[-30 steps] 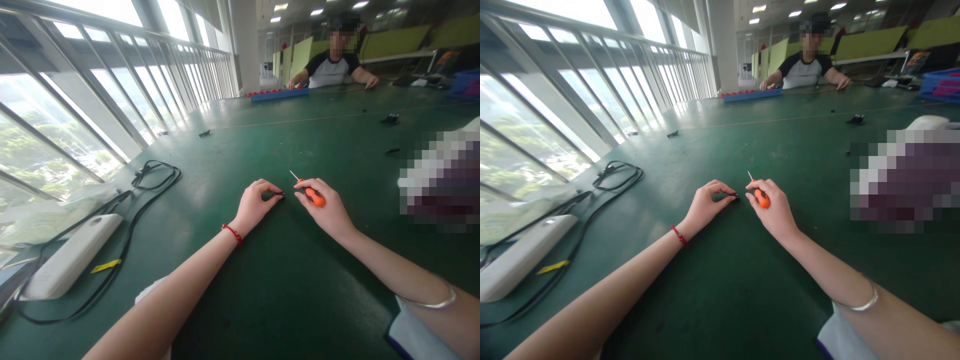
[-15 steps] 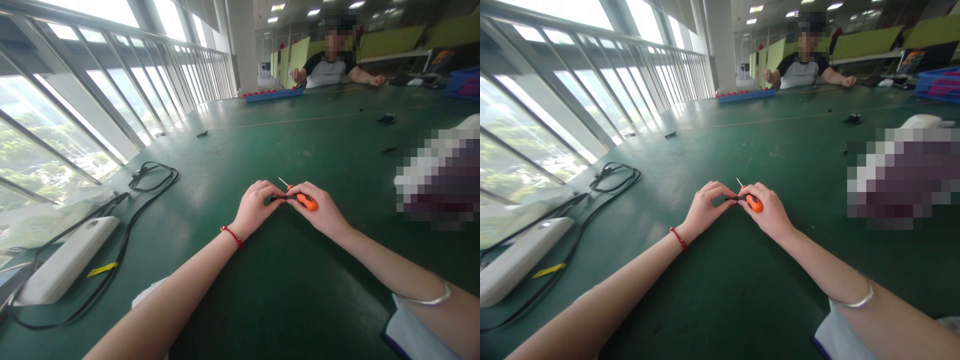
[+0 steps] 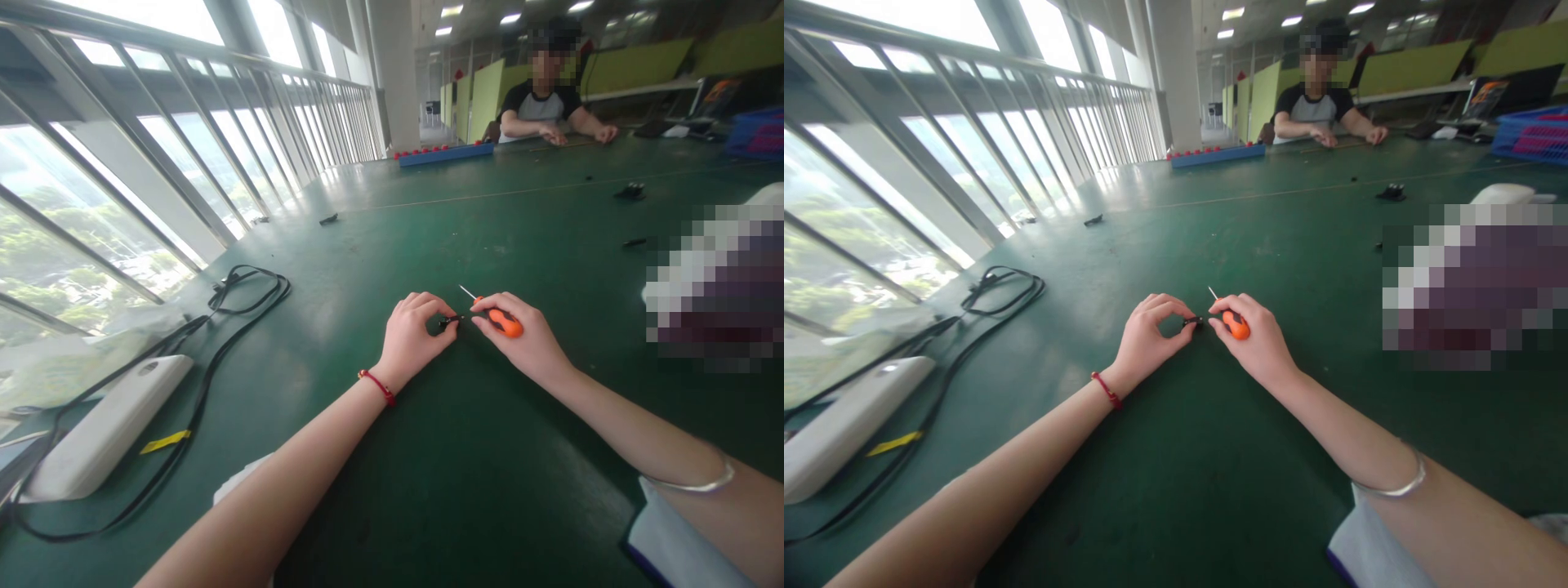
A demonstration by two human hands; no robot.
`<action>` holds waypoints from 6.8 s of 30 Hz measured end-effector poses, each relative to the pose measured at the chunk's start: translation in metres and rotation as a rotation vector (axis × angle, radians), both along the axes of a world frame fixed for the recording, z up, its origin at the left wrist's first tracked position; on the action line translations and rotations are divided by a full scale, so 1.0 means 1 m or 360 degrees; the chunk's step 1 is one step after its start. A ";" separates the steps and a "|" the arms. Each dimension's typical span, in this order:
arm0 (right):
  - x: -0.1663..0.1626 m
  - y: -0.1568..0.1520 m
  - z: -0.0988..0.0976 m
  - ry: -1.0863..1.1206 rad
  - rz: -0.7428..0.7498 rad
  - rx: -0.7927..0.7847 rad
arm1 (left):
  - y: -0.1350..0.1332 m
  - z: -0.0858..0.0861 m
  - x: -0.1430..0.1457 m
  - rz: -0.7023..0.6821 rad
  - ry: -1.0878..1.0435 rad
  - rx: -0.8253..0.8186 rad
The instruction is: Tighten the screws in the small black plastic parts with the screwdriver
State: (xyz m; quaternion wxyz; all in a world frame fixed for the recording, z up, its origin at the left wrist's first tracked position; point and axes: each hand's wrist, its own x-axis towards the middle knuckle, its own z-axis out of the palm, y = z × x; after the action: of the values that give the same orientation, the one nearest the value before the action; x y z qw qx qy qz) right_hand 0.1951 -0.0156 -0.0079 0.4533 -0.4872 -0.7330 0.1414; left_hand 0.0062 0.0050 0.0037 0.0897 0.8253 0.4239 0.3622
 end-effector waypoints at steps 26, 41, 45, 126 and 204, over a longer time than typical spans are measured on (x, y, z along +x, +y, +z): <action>0.001 -0.001 0.002 0.0061 0.0027 -0.0204 | 0.007 0.046 -0.082 0.0618 -0.0066 -0.0077; 0.001 -0.002 0.001 0.0019 0.0050 -0.0220 | -0.042 0.027 -0.214 0.1606 0.0498 -0.0492; 0.000 -0.002 0.002 0.0006 0.0052 -0.0228 | -0.042 0.028 -0.220 0.1595 0.0394 -0.0368; -0.010 -0.026 0.026 -0.0002 -0.0177 0.0241 | -0.002 0.001 0.006 -0.0051 0.0132 -0.0183; -0.001 -0.030 0.017 0.0440 -0.0077 0.0296 | 0.002 -0.002 -0.001 -0.0006 0.0067 -0.0243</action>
State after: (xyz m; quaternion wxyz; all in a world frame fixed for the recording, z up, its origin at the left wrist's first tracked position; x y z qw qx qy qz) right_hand 0.1946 -0.0454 0.0092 0.5961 -0.4365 -0.6617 0.1276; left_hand 0.0053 0.0073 0.0015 0.1442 0.8243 0.4505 0.3110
